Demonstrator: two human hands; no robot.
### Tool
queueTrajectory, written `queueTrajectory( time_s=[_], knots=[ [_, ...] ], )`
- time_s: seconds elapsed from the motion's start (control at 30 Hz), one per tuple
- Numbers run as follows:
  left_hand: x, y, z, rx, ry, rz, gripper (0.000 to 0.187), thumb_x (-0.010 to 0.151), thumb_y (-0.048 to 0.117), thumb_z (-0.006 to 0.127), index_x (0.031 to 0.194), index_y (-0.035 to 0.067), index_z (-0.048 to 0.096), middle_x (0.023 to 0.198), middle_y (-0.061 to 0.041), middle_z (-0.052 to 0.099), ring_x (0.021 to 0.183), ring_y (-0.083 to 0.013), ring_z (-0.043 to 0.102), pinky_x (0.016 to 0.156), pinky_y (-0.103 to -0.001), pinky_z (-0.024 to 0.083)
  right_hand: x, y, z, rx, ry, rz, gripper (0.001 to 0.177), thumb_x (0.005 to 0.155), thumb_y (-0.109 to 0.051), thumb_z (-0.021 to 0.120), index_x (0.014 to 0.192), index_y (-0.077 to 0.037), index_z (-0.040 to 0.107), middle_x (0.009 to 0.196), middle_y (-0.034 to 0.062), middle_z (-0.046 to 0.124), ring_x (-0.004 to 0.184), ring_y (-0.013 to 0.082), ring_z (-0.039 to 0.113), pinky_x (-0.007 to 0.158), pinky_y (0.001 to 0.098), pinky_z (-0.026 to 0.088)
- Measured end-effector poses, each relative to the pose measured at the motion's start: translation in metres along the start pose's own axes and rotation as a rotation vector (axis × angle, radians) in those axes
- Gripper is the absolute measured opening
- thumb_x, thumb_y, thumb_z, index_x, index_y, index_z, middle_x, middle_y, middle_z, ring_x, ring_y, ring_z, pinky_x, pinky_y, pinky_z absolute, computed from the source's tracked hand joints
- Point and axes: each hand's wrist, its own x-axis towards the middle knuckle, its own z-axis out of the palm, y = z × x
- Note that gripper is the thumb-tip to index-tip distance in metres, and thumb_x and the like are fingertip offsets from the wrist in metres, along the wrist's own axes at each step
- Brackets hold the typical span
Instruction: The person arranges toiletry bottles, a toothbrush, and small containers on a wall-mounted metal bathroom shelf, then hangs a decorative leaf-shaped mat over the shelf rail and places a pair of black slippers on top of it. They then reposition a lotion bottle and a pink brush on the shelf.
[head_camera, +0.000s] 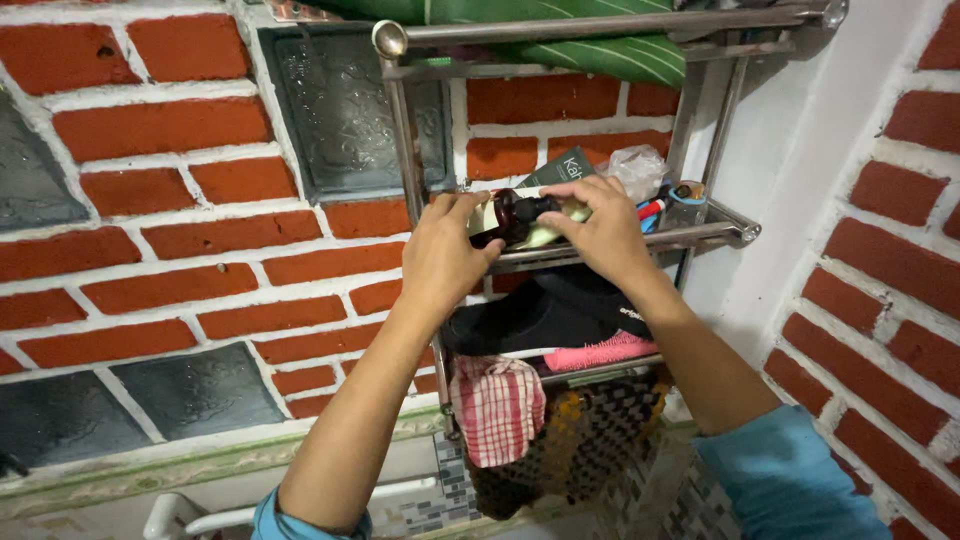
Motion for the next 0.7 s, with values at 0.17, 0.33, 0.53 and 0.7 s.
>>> queueTrajectory(
  time_s=[0.17, 0.33, 0.53, 0.7],
  knots=[
    [0.016, -0.015, 0.000, -0.069, 0.000, 0.033, 0.071, 0.069, 0.027, 0.089, 0.134, 0.014, 0.064, 0.124, -0.021, 0.062, 0.112, -0.0403, 0.062, 0.093, -0.046, 0.052, 0.022, 0.009, 0.008, 0.324, -0.068, 0.193, 0.029, 0.086, -0.018, 0.083, 0.112, -0.008, 0.074, 0.099, 0.0030, 0.076, 0.090, 0.0140, 0.069, 0.083, 0.0268, 0.054],
    [0.020, -0.016, -0.005, -0.149, -0.116, -0.011, 0.085, 0.071, 0.028, 0.087, 0.147, 0.026, 0.051, 0.122, -0.017, 0.068, 0.110, -0.0391, 0.067, 0.092, -0.047, 0.055, 0.050, 0.005, 0.020, 0.757, -0.035, 0.495, 0.028, 0.092, -0.020, 0.078, 0.113, -0.006, 0.068, 0.097, 0.0020, 0.075, 0.084, 0.0067, 0.069, 0.071, 0.0219, 0.056],
    [0.026, -0.008, -0.010, -0.105, -0.162, -0.073, 0.098, 0.067, 0.038, 0.091, 0.151, 0.032, 0.041, 0.123, -0.017, 0.066, 0.108, -0.0401, 0.067, 0.082, -0.052, 0.055, 0.067, -0.014, 0.030, 0.655, -0.065, 0.520, 0.029, 0.090, -0.020, 0.079, 0.114, -0.005, 0.071, 0.099, 0.0006, 0.076, 0.077, 0.0035, 0.068, 0.057, 0.0194, 0.054],
    [0.031, -0.014, -0.004, 0.003, -0.125, -0.127, 0.084, 0.065, 0.043, 0.092, 0.136, 0.020, 0.055, 0.118, -0.016, 0.069, 0.105, -0.0399, 0.068, 0.081, -0.053, 0.055, 0.069, -0.024, 0.050, 0.609, -0.105, 0.454, 0.034, 0.088, -0.018, 0.083, 0.116, -0.001, 0.074, 0.089, 0.0044, 0.075, 0.066, 0.0061, 0.061, 0.055, 0.0196, 0.049]
  ],
)
